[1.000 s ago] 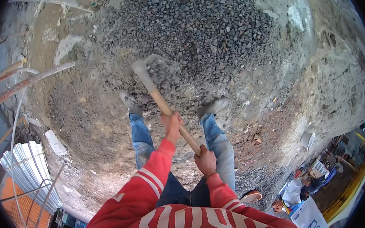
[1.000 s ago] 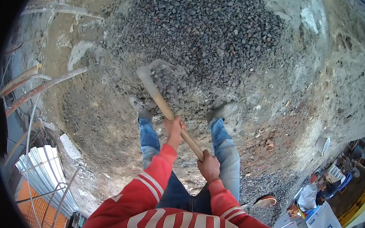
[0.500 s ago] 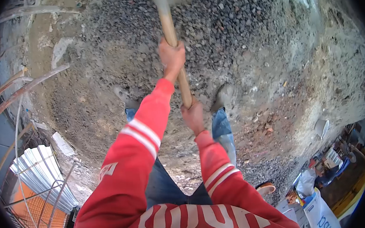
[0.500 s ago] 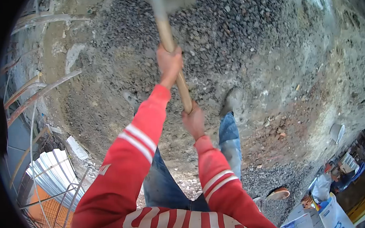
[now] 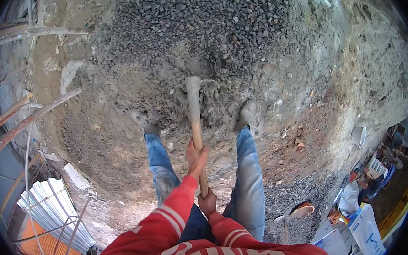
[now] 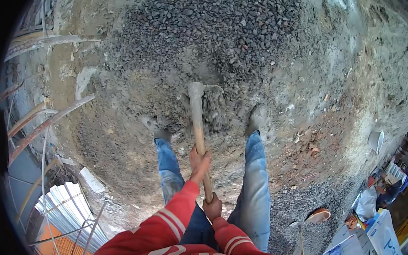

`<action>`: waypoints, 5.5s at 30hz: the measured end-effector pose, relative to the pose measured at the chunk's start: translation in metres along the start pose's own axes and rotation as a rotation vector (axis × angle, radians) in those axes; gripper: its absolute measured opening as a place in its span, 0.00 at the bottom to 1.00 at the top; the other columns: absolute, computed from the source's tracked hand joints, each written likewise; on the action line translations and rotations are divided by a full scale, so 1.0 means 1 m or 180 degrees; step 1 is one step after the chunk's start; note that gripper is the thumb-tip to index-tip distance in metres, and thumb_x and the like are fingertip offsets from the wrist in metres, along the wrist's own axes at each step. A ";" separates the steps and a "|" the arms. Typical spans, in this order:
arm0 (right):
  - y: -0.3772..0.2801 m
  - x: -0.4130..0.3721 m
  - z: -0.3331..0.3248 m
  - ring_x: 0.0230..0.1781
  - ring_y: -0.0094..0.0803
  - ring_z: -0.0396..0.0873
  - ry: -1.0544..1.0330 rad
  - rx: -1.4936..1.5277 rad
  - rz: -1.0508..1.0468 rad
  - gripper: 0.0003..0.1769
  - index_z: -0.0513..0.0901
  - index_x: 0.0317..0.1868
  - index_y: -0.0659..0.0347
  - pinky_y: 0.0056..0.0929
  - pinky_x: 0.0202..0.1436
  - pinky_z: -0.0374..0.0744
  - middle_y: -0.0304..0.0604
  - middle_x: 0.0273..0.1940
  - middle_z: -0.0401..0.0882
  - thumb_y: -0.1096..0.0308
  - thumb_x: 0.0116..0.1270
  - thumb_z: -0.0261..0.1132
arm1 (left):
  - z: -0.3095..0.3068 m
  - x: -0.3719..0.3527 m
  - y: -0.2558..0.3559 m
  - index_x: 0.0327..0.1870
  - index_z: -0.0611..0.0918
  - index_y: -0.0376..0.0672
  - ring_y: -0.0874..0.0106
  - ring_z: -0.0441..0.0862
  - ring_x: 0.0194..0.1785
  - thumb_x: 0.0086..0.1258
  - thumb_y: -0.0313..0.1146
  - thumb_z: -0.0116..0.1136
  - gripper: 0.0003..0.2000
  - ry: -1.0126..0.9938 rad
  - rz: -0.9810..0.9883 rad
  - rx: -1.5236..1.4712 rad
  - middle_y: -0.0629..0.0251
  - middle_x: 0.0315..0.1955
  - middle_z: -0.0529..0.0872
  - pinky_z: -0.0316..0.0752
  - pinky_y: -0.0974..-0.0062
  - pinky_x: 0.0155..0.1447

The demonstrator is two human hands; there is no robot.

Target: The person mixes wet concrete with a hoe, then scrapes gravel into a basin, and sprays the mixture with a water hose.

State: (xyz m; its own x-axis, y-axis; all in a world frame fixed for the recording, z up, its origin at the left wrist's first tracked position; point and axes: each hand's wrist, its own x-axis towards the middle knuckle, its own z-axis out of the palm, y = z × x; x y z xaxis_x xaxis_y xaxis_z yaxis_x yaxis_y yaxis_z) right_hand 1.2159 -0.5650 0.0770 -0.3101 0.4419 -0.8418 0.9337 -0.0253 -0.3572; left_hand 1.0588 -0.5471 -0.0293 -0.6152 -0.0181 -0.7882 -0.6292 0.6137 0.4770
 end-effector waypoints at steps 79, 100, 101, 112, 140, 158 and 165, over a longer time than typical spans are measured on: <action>-0.126 0.267 -0.186 0.45 0.56 0.81 -0.0808 -0.0841 -0.0259 0.21 0.78 0.50 0.61 0.47 0.52 0.78 0.60 0.41 0.83 0.64 0.56 0.65 | 0.121 0.224 0.183 0.29 0.71 0.35 0.71 0.71 0.14 0.62 0.27 0.54 0.06 0.0748 -0.0273 -0.1166 0.63 0.15 0.73 0.70 0.71 0.17; -0.033 0.201 -0.283 0.30 0.61 0.78 0.1026 -0.0190 -0.1100 0.15 0.74 0.43 0.60 0.49 0.32 0.76 0.60 0.26 0.78 0.70 0.55 0.65 | 0.176 -0.034 0.301 0.37 0.69 0.38 0.77 0.73 0.14 0.68 0.24 0.55 0.06 -0.0665 0.1387 -0.1785 0.67 0.17 0.75 0.70 0.78 0.17; -0.061 0.219 -0.276 0.30 0.61 0.78 0.1082 0.0037 -0.1300 0.16 0.74 0.45 0.60 0.49 0.32 0.76 0.60 0.26 0.78 0.70 0.55 0.65 | 0.167 -0.016 0.326 0.37 0.69 0.38 0.77 0.73 0.14 0.68 0.25 0.55 0.06 -0.0530 0.1657 -0.1925 0.68 0.16 0.75 0.69 0.78 0.16; -0.085 0.244 -0.164 0.35 0.60 0.81 0.0432 -0.0470 -0.0119 0.20 0.72 0.45 0.65 0.53 0.42 0.79 0.62 0.31 0.81 0.66 0.54 0.66 | 0.188 0.191 0.216 0.36 0.73 0.31 0.68 0.77 0.14 0.57 0.27 0.59 0.10 -0.0225 0.0532 -0.0667 0.58 0.16 0.78 0.70 0.68 0.15; -0.086 0.305 -0.186 0.42 0.61 0.79 0.0112 -0.0338 -0.0827 0.18 0.76 0.44 0.68 0.52 0.47 0.77 0.66 0.37 0.81 0.67 0.54 0.64 | 0.191 0.236 0.228 0.37 0.73 0.31 0.67 0.77 0.14 0.56 0.26 0.57 0.10 0.0451 0.0780 -0.0250 0.58 0.17 0.78 0.70 0.67 0.16; 0.020 0.008 0.003 0.35 0.62 0.79 0.0895 0.0868 -0.0148 0.12 0.78 0.38 0.66 0.48 0.36 0.77 0.64 0.29 0.79 0.72 0.52 0.66 | 0.003 -0.064 0.107 0.44 0.76 0.33 0.63 0.81 0.30 0.58 0.29 0.60 0.14 -0.0132 0.0688 0.0050 0.53 0.26 0.81 0.75 0.66 0.38; -0.172 0.206 -0.010 0.33 0.60 0.79 0.0417 0.0542 -0.1485 0.14 0.76 0.41 0.63 0.48 0.35 0.76 0.60 0.30 0.80 0.71 0.54 0.66 | -0.061 0.093 0.248 0.43 0.75 0.31 0.53 0.81 0.33 0.60 0.29 0.60 0.14 0.1080 0.2143 -0.0489 0.48 0.30 0.81 0.73 0.61 0.39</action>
State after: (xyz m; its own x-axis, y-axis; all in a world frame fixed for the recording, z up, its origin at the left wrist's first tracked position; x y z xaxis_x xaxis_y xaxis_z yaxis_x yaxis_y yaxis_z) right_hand 0.9929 -0.4601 -0.0308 -0.6516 0.5493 -0.5232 0.6554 0.0605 -0.7528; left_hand 0.8163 -0.4445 0.0396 -0.9853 0.0643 -0.1580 -0.1109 0.4621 0.8799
